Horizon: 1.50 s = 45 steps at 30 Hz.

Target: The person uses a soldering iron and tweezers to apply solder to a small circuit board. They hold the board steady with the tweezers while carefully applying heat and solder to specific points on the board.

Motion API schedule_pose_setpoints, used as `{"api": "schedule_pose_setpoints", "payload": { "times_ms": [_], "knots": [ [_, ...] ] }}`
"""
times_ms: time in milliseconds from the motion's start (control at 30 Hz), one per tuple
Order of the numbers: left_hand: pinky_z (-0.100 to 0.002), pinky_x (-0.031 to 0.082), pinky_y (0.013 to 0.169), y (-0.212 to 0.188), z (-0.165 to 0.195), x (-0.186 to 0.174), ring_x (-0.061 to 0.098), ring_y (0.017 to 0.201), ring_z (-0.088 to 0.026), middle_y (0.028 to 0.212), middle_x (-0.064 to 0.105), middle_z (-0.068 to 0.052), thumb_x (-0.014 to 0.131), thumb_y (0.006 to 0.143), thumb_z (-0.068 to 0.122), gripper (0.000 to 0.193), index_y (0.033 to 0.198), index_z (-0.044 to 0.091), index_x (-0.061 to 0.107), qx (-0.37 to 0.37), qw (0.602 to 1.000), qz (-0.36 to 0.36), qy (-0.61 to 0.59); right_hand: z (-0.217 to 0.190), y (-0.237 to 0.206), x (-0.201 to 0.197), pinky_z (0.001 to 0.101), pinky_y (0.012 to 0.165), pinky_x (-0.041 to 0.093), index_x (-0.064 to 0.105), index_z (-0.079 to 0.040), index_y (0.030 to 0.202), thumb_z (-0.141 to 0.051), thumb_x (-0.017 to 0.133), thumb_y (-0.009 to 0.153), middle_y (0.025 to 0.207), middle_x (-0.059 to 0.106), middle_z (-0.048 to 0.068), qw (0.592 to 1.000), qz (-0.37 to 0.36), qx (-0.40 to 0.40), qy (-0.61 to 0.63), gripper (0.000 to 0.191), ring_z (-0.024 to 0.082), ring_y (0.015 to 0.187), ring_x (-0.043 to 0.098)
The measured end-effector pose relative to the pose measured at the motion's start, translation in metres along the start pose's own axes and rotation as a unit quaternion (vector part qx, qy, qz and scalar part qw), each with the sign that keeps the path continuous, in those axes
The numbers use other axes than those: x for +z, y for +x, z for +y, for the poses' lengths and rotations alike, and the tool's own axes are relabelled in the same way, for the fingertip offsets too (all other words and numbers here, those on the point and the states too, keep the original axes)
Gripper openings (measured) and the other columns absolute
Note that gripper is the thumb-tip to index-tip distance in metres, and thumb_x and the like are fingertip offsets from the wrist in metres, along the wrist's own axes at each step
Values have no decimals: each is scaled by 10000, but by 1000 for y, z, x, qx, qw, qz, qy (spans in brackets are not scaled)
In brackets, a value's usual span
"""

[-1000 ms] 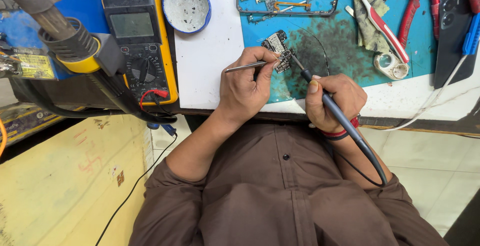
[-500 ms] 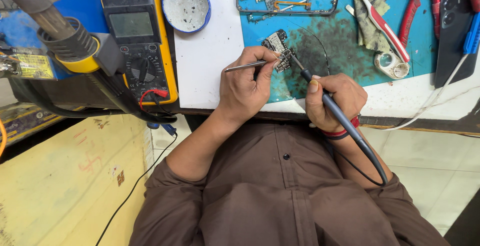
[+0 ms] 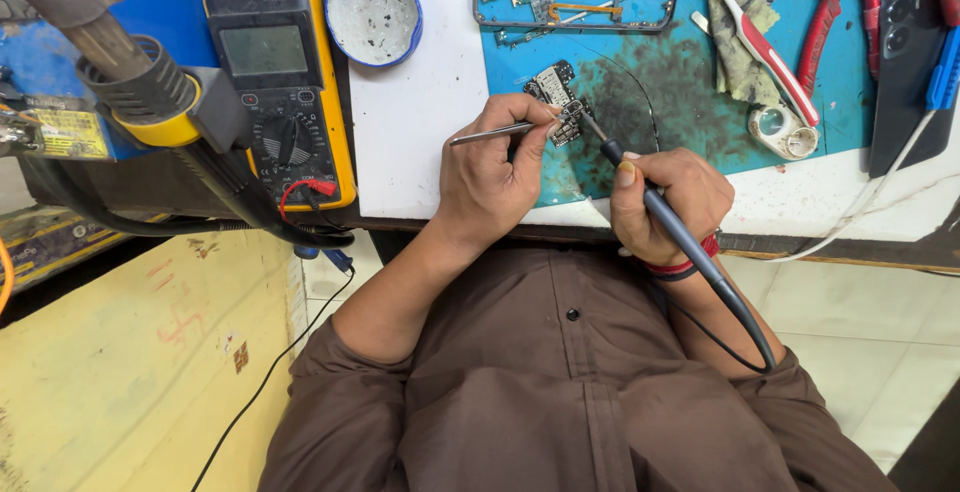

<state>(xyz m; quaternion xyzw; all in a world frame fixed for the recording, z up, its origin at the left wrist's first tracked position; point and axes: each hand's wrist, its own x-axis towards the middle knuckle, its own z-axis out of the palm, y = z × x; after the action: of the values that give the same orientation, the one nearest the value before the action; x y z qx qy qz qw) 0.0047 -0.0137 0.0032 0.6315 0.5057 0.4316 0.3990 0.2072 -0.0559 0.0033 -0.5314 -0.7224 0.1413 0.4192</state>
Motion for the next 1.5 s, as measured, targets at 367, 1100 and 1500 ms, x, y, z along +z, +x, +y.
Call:
{"api": "schedule_pose_setpoints", "payload": {
  "times_ms": [367,1100,1500],
  "knots": [
    [-297,609,751,0,0,0,775,872,-196,1021,755,-77,702,1018,55,138,1098,58,590,-1,1000,-1,10,0,0,0,340,574,494,614,6,943,-49,715,1004,782,667,131,1000,-1,-3,4,130,270,650,641],
    [-300,611,763,0,0,-1,778,886,-198,1020,753,-73,695,1025,60,129,1097,55,588,-3,1000,-1,3,-2,2,-1,336,572,490,596,-5,941,-45,715,1011,787,670,127,1000,-5,-3,6,143,265,649,636],
    [-294,615,758,0,0,0,779,885,-190,1030,755,-71,690,1030,61,126,1099,57,585,2,1000,0,3,-2,2,-1,332,568,492,612,1,943,-40,718,1005,779,672,126,1000,-8,-5,5,129,264,645,643]
  ]
}}
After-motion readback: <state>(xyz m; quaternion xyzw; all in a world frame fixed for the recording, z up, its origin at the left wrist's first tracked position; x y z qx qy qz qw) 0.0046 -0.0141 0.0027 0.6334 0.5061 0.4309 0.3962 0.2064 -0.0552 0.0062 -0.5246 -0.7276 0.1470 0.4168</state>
